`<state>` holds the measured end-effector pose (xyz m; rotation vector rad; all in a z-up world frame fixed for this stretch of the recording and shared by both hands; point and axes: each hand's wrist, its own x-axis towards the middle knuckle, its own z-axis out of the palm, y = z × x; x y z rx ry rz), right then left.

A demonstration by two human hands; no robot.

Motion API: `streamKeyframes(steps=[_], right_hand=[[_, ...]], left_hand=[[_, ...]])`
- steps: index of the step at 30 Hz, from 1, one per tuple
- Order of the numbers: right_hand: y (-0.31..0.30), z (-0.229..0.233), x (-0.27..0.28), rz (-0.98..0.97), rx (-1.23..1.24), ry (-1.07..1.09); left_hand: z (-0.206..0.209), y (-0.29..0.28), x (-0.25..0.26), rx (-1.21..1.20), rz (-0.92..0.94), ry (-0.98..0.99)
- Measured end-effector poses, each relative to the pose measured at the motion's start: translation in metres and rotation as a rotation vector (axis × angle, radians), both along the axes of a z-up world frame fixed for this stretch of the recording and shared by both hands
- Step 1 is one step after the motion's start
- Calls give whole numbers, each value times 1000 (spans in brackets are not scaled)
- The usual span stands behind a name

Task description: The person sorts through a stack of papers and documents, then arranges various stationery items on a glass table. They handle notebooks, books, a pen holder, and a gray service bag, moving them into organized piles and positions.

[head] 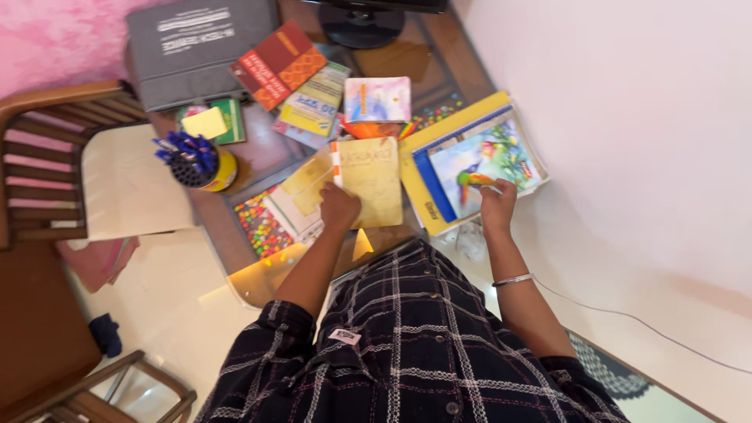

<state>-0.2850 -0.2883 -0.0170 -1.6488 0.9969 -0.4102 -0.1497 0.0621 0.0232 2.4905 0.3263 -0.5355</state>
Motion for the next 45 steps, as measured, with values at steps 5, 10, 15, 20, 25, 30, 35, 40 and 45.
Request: streamKeyframes(steps=[5, 10, 15, 20, 25, 30, 35, 40, 45], right_hand=[[56, 2, 24, 125, 128, -139], [91, 23, 27, 326, 119, -82], [110, 54, 24, 406, 412, 7], [123, 103, 18, 364, 798, -211], [111, 120, 9, 314, 891, -578], [68, 95, -4, 49, 922, -641], [37, 77, -17, -54, 985, -661], [8, 67, -26, -59, 891, -486], [-40, 49, -24, 23, 589, 72]], left_hand=[[9, 12, -13, -4, 43, 97], [-19, 34, -5, -334, -116, -80], [31, 35, -3, -657, -107, -218], [107, 28, 8, -1095, -262, -117], [123, -17, 14, -1201, -391, 35], [65, -80, 19, -1293, 89, 346], [1, -113, -12, -1164, 151, 737], [-68, -169, -18, -1172, 75, 425], [-97, -191, -19, -1114, -13, 227]])
